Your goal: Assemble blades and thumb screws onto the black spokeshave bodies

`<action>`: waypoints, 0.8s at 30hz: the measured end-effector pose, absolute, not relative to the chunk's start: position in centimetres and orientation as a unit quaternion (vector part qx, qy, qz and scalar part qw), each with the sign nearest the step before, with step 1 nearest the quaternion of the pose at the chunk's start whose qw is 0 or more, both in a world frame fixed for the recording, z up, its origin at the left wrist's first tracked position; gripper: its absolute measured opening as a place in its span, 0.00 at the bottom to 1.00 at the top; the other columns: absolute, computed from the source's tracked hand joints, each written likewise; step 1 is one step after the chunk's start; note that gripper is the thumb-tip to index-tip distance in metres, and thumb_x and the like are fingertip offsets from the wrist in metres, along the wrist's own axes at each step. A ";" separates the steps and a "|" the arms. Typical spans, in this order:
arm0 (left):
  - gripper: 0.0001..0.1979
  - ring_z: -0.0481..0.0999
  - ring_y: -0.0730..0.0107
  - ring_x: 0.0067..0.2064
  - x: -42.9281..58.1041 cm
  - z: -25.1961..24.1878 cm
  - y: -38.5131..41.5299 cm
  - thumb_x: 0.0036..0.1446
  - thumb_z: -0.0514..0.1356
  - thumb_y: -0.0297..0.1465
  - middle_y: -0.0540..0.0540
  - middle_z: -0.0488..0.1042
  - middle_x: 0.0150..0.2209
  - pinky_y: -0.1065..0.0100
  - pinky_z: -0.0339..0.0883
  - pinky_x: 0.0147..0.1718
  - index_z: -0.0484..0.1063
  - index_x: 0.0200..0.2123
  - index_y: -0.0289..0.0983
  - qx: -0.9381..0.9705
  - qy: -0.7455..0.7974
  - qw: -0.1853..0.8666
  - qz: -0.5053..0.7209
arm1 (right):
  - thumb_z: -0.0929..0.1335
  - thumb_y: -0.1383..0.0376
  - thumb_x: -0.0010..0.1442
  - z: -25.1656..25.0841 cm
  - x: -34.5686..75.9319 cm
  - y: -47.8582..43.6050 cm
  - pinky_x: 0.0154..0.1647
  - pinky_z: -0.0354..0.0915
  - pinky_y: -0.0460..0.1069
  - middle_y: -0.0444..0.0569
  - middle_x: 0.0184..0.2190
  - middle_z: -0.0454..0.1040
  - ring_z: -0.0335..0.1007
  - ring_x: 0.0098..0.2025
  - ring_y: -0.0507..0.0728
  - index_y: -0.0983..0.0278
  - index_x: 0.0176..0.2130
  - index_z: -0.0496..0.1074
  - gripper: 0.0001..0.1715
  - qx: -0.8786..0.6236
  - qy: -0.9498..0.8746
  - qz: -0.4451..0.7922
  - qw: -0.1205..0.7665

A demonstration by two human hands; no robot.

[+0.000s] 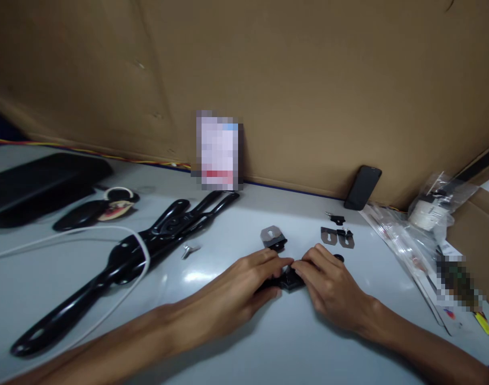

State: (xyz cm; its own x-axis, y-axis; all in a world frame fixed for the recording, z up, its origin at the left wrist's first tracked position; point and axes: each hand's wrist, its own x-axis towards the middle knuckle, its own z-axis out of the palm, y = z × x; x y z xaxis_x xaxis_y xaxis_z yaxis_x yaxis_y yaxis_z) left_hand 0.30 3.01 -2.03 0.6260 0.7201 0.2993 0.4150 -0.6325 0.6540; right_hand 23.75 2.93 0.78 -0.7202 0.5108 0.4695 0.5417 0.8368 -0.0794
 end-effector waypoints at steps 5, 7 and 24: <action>0.13 0.78 0.64 0.40 0.5 -1.7 3.0 0.65 0.61 0.20 0.48 0.78 0.41 0.63 0.74 0.41 0.72 0.49 0.40 0.852 0.314 0.288 0.305 | 0.60 0.75 0.73 1.4 23.8 2.4 0.36 0.68 0.53 0.53 0.32 0.72 0.66 0.36 0.59 0.71 0.40 0.78 0.18 -0.308 -0.922 0.039 0.230; 0.11 0.77 0.65 0.38 0.5 -1.6 2.9 0.64 0.61 0.20 0.50 0.77 0.39 0.65 0.72 0.38 0.72 0.45 0.40 0.843 0.321 0.294 0.315 | 0.62 0.75 0.73 1.5 23.7 2.3 0.37 0.67 0.52 0.53 0.32 0.73 0.68 0.36 0.59 0.70 0.41 0.79 0.16 -0.322 -0.910 0.082 0.247; 0.10 0.72 0.54 0.37 0.4 -2.1 3.1 0.76 0.50 0.25 0.45 0.73 0.37 0.57 0.64 0.36 0.68 0.40 0.38 0.931 0.280 -0.027 0.232 | 0.72 0.76 0.62 2.0 23.6 3.3 0.36 0.63 0.48 0.42 0.30 0.75 0.70 0.33 0.52 0.63 0.32 0.76 0.10 -0.459 -0.775 0.336 0.276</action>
State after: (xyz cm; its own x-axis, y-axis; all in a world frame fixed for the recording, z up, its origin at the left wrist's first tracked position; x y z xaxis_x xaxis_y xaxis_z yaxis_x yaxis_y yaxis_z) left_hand 0.43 3.14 -2.09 0.7361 0.5086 0.4467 0.5334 -0.8421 0.0798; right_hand 23.58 3.34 1.97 -0.4254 0.8970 0.1200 0.5259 0.3530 -0.7739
